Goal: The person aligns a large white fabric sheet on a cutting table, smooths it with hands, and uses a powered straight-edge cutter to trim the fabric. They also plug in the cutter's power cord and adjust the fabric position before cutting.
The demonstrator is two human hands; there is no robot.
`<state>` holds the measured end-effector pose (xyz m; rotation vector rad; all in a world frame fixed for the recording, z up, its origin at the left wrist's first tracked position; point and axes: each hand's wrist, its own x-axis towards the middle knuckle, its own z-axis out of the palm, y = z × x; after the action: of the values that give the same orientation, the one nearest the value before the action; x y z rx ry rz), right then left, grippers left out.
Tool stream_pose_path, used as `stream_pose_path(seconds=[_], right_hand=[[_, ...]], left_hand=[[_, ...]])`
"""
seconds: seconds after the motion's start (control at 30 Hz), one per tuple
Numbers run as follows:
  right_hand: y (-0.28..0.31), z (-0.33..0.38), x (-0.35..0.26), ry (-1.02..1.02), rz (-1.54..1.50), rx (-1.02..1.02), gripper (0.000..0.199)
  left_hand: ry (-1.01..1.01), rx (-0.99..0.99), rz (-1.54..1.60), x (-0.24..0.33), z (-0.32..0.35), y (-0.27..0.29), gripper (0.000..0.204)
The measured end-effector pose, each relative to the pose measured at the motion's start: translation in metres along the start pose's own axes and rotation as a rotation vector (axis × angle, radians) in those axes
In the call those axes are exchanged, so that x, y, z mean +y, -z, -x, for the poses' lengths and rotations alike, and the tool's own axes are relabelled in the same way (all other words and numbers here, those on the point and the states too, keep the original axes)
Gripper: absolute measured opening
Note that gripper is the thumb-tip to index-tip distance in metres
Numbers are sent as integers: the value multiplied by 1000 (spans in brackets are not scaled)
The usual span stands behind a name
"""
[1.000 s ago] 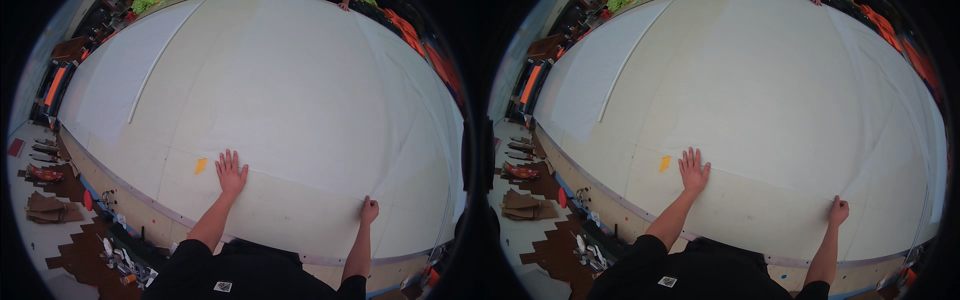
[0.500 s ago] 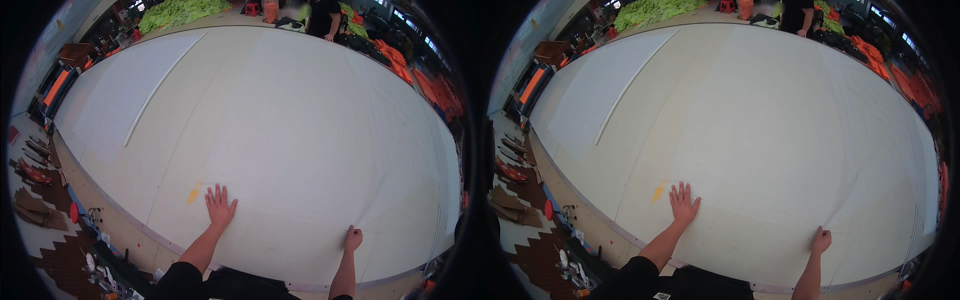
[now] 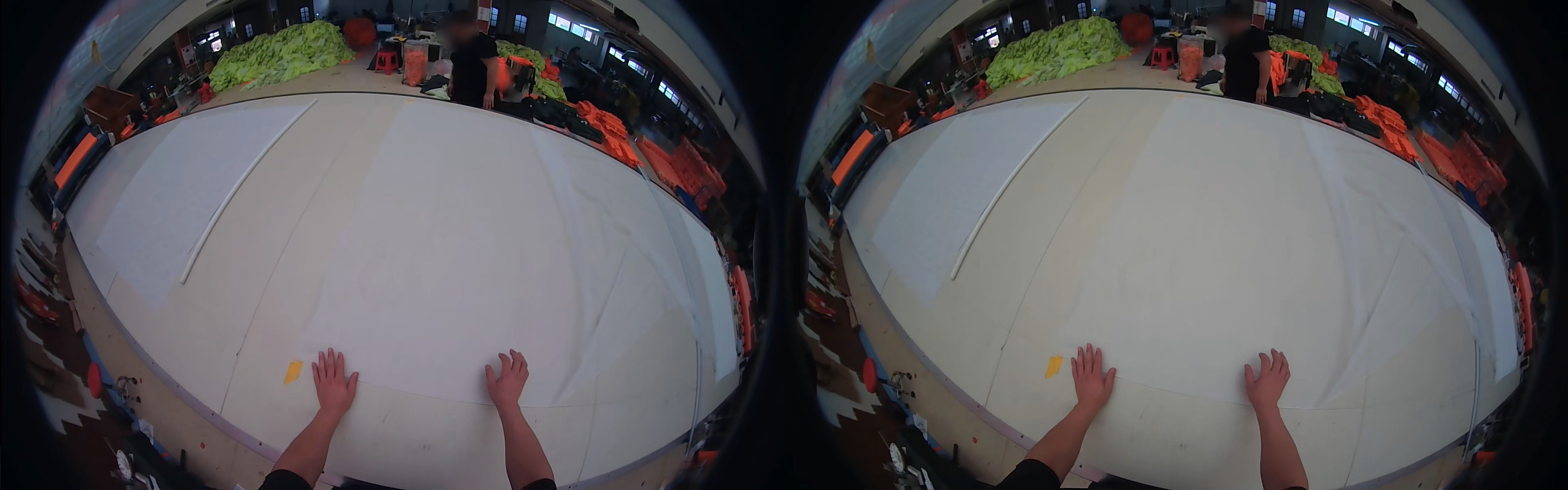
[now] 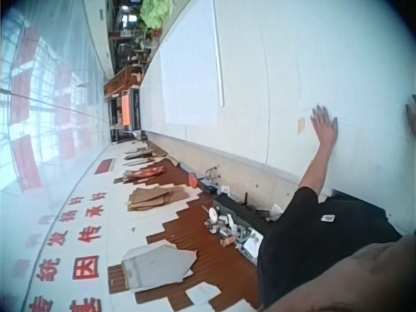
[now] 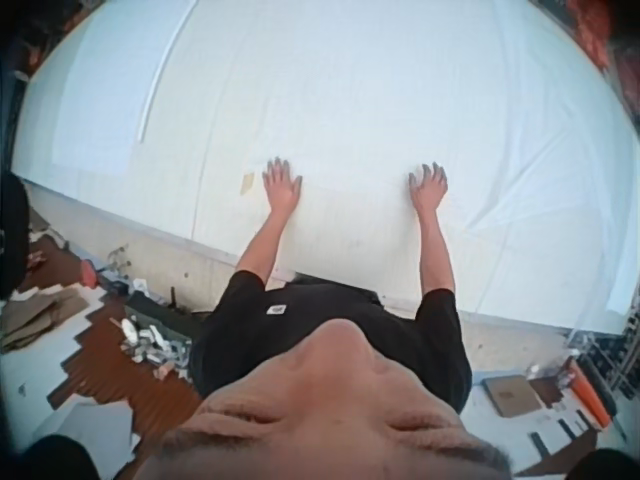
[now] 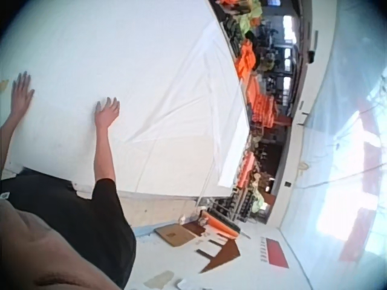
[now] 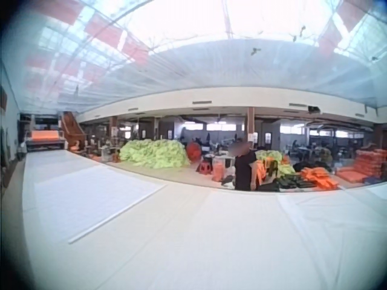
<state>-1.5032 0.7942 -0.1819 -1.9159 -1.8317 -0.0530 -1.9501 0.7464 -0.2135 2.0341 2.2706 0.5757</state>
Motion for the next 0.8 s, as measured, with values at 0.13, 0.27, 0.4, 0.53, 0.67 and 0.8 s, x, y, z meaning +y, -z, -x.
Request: stream_pose_path(seconds=[0.13,0.27,0.4,0.53,0.67,0.8], right_hand=[[-25,-43,-13,77,34,-135,59],[-39,-79,2,57,81,-190,65],[-41,-110,29,-20,129,-230,71],[-46,-129,64,-76,146,-193,74],[-49,-148,101,-104,147,-119,73],[-53,-189,141,-88,191,-84,70]], left_hand=[[21,2,-5,1,2,2,69],[25,8,-13,8,0,8,70],[25,-6,-2,10,-2,13,72],[22,-10,22,9,-3,11,71],[22,-24,5,11,-4,10,71],[5,-12,-4,19,-7,11,71]])
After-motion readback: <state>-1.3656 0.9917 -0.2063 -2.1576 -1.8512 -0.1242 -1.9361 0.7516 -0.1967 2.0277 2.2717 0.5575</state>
